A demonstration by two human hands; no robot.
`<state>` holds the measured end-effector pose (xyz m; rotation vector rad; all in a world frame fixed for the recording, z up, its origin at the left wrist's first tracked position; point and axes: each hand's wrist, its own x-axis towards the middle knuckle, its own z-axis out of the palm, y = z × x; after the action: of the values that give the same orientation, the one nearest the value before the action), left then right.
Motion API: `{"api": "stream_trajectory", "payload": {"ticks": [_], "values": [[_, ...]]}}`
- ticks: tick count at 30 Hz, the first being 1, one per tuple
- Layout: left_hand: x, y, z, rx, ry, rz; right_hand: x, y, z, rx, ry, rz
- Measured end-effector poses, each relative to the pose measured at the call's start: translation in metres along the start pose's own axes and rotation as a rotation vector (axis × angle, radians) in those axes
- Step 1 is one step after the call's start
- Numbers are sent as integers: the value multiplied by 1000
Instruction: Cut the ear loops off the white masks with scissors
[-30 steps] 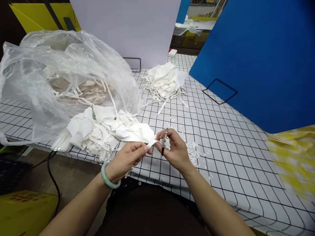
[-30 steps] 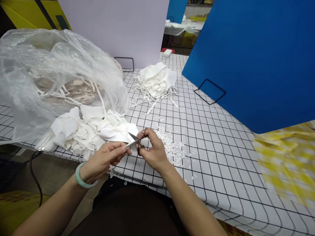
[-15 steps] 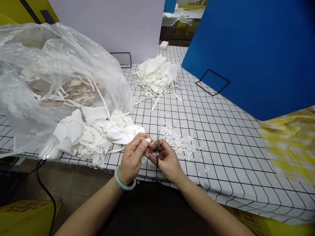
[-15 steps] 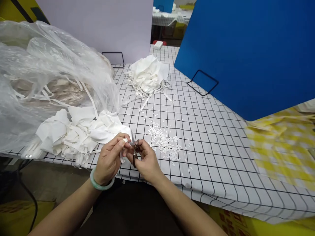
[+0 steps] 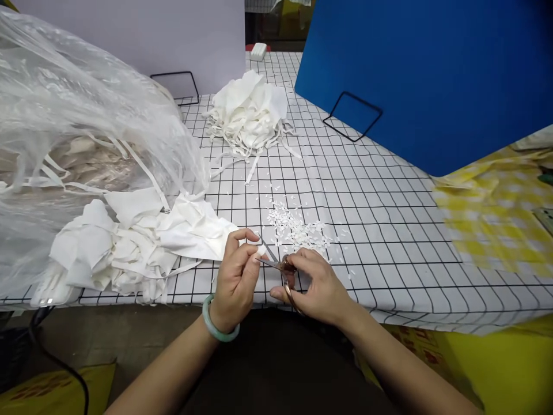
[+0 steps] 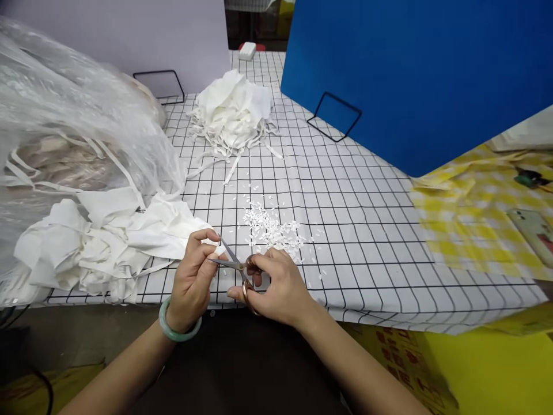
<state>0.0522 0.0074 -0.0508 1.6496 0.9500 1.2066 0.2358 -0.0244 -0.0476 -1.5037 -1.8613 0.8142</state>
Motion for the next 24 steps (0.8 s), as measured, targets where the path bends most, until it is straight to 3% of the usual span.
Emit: {"api": "stream_trajectory", "payload": {"ticks": [12, 24], "values": [[-6, -7, -4, -184, -42, -134, -2, -4, 1, 59, -34, -61], [-10, -10, -5, -164, -54, -216, 0, -8, 5, 93, -1, -95]]}}
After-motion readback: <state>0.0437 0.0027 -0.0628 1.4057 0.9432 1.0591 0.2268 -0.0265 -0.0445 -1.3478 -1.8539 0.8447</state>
